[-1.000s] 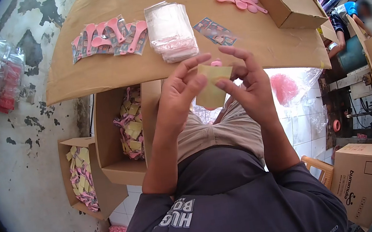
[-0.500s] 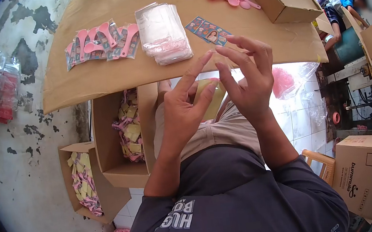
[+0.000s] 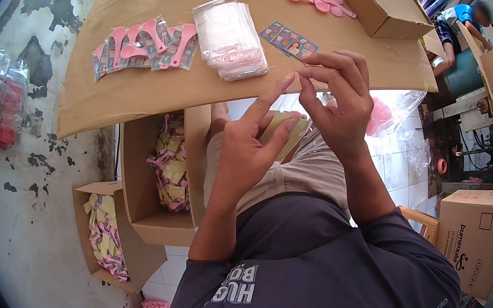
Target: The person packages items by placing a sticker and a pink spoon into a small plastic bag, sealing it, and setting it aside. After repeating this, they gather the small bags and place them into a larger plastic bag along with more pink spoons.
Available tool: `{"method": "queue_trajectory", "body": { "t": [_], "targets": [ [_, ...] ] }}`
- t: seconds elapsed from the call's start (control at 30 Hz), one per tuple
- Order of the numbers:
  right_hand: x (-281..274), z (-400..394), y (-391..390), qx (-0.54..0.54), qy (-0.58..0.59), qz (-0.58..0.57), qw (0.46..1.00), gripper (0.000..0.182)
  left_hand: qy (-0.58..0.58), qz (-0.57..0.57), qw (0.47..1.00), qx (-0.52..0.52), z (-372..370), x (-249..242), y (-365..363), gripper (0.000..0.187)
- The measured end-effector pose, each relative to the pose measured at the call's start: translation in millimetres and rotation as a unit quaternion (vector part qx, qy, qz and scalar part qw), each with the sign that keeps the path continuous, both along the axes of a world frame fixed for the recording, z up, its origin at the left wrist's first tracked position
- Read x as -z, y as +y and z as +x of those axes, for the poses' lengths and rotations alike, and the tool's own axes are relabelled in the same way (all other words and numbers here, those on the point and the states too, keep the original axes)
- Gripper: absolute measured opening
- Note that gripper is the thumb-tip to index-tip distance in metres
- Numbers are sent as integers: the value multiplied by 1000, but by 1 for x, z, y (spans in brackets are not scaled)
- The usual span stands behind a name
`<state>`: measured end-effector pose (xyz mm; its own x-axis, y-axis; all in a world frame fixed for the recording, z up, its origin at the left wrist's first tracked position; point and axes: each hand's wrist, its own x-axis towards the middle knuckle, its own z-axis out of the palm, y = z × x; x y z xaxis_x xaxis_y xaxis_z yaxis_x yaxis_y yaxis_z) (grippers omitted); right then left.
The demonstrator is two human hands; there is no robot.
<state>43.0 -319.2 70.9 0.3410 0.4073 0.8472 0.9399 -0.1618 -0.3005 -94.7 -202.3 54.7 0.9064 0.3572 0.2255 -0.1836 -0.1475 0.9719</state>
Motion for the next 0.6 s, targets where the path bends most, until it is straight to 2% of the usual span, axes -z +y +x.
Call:
{"method": "queue_trajectory", "body": {
  "t": [0.07, 0.13, 0.23, 0.3, 0.33, 0.4, 0.43, 0.47, 0.53, 0.6],
  "targets": [
    [0, 1, -1, -4, 3, 2, 1000, 19, -46, -1, 999, -1, 4, 7, 1, 56],
    [-1, 1, -2, -7, 6, 4, 1000, 19, -21, 0, 1000, 4, 1, -2, 2, 55],
    [-3, 3, -4, -16, 65, 29, 997, 17, 1, 4, 1000, 11, 1, 0, 0, 54],
    [-3, 11, -11, -29, 158, 81, 984, 14, -1, 7, 1000, 12, 1, 0, 0, 52],
    [-3, 15, -13, -28, 159, 81, 983, 14, 30, 42, 999, 13, -1, -2, 2, 51],
    [-3, 22, -18, -99, 287, 198, 932, 12, 61, 78, 995, 16, 0, -2, 2, 50],
    [-8, 21, -25, -128, 333, 214, 909, 11, 55, 17, 998, 11, 2, 1, 0, 50],
    [-12, 20, -27, -128, 334, 214, 909, 11, 50, -43, 998, 6, 3, 2, -1, 49],
    [-19, 18, -33, -77, 198, 72, 975, 13, 37, -46, 998, 3, 5, 1, -5, 50],
    [-23, 11, -32, -65, 105, -6, 992, 20, 22, -49, 999, 4, 10, -1, -8, 51]
  ]
}}
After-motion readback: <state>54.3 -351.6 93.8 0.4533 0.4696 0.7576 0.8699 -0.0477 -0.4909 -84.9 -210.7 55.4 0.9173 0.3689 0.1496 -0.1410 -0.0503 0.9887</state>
